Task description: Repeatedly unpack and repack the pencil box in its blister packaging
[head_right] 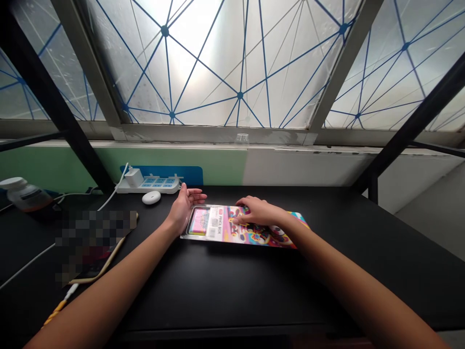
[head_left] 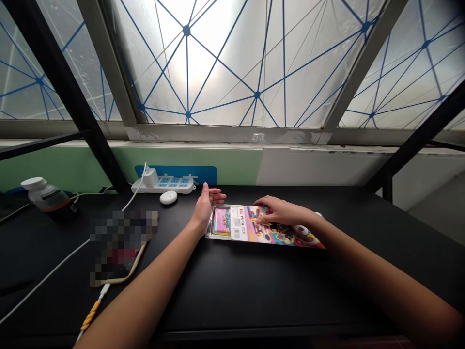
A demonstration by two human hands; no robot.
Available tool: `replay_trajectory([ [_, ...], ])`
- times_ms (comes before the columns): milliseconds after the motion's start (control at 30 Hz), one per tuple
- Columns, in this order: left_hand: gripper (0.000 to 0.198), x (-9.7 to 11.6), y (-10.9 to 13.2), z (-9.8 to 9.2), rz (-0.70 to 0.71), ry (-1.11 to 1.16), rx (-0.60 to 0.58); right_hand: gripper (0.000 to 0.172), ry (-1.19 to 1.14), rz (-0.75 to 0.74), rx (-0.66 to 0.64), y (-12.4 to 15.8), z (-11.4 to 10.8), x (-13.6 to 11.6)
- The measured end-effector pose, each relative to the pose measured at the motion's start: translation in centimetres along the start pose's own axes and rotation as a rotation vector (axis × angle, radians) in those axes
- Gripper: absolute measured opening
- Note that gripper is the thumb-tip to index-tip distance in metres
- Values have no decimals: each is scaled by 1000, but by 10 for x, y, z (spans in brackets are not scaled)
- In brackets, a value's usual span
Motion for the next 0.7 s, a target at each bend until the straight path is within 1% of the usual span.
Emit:
replay_trajectory([
  [133, 72, 6, 5, 2, 6, -67, 16, 72, 52, -49, -35, -46, 11, -49],
  [200, 72, 15, 8, 3, 68, -253, 39, 72, 49, -74, -24, -57, 13, -63],
  [267, 66, 23, 11, 7, 151, -505, 56, 71, 54, -90, 2, -58, 12, -66],
  [333, 50, 26, 16, 13, 209, -712, 36, 68, 50, -85, 43, -47, 9, -56],
  [400, 31, 26, 20, 18, 234, -826, -4, 63, 13, -60, 87, -29, 3, -35],
  [433, 26, 25, 23, 20, 241, -870, -23, 60, -17, -41, 110, -18, 0, -21],
  [500, 23, 24, 28, 26, 271, -987, -40, 53, -79, 24, 119, 2, -5, 7],
  [567, 25, 26, 34, 34, 353, -1162, -21, 49, -117, 86, 88, 18, -8, 27],
  [633, 27, 34, 42, 44, 506, -1340, 33, 48, -89, 101, 107, 26, -17, 31],
  [700, 28, 45, 52, 52, 679, -1412, 90, 47, 12, 59, 210, 30, -34, 20],
])
Point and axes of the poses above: each hand's wrist, its own y-axis away from the middle knuckle, its own z-axis out of the palm, x = y × z, the point moved 10 cm from there along -y, towards the middle knuckle, and after that the axes turned 13 degrees about -z, right-handed, at the moved point
